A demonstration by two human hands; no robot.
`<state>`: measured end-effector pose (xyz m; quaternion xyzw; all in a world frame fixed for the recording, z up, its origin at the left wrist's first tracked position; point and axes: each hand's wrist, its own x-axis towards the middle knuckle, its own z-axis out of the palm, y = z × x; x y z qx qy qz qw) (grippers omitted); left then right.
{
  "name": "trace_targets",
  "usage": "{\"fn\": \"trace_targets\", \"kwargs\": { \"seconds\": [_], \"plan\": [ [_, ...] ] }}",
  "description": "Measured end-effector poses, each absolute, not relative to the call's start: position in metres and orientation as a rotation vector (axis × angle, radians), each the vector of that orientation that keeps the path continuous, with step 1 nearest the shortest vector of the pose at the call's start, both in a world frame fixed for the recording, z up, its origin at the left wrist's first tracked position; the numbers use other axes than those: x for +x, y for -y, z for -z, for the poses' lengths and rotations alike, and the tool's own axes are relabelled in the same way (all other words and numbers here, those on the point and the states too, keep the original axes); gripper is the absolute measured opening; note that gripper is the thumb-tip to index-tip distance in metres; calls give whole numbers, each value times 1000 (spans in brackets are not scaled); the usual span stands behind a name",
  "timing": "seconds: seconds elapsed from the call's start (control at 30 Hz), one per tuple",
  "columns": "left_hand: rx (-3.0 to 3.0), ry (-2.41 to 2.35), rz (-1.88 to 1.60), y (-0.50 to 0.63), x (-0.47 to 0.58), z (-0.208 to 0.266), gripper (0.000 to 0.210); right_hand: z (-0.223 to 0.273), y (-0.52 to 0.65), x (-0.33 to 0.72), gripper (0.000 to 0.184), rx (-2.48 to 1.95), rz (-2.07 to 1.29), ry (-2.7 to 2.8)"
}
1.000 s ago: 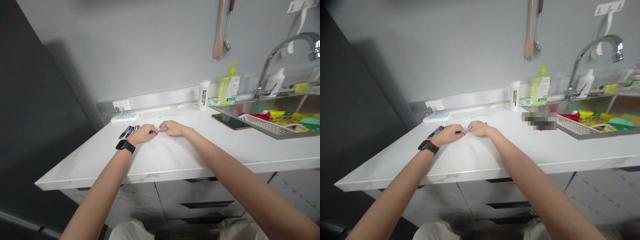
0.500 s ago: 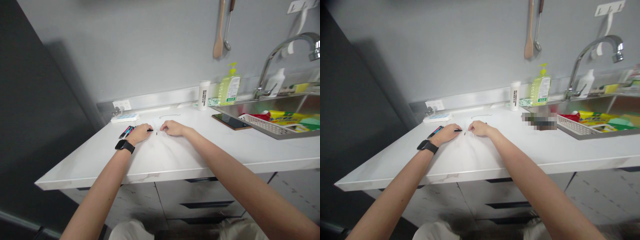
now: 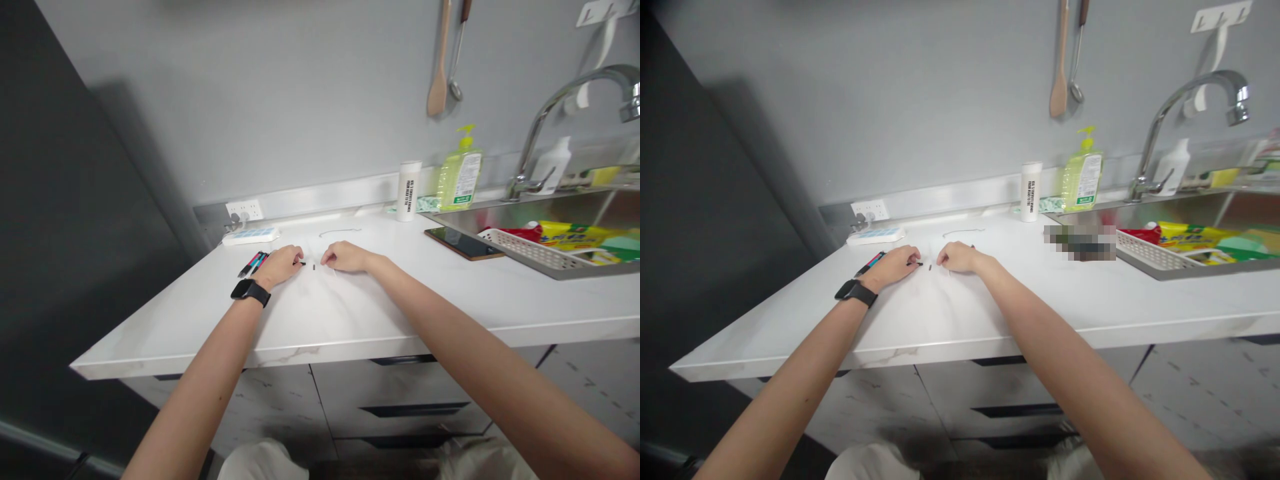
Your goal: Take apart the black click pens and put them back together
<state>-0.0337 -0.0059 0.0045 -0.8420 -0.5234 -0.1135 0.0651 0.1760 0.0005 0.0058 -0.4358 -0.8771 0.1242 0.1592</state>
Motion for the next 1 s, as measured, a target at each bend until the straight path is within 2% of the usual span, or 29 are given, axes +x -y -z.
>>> {"fn": "trace_targets", "kwargs": {
  "seconds": [0.27, 0.53, 0.67, 1.0],
  "plan": [
    [-2538, 1587, 270, 2, -35, -3, 23, -7, 0, 176, 34, -1240, -347, 2475],
    [-2502, 1614, 298, 9, -31, -6, 14, -8, 1, 174, 32, -1211, -272, 2464],
    [-2485, 1573, 304, 12, -28, -8, 20, -8, 1, 175, 32, -1208, -285, 2466],
    [-2490, 1594, 167, 21, -23, -14, 19, 5, -4, 167, 40, -767, -316, 2608]
  ]
}}
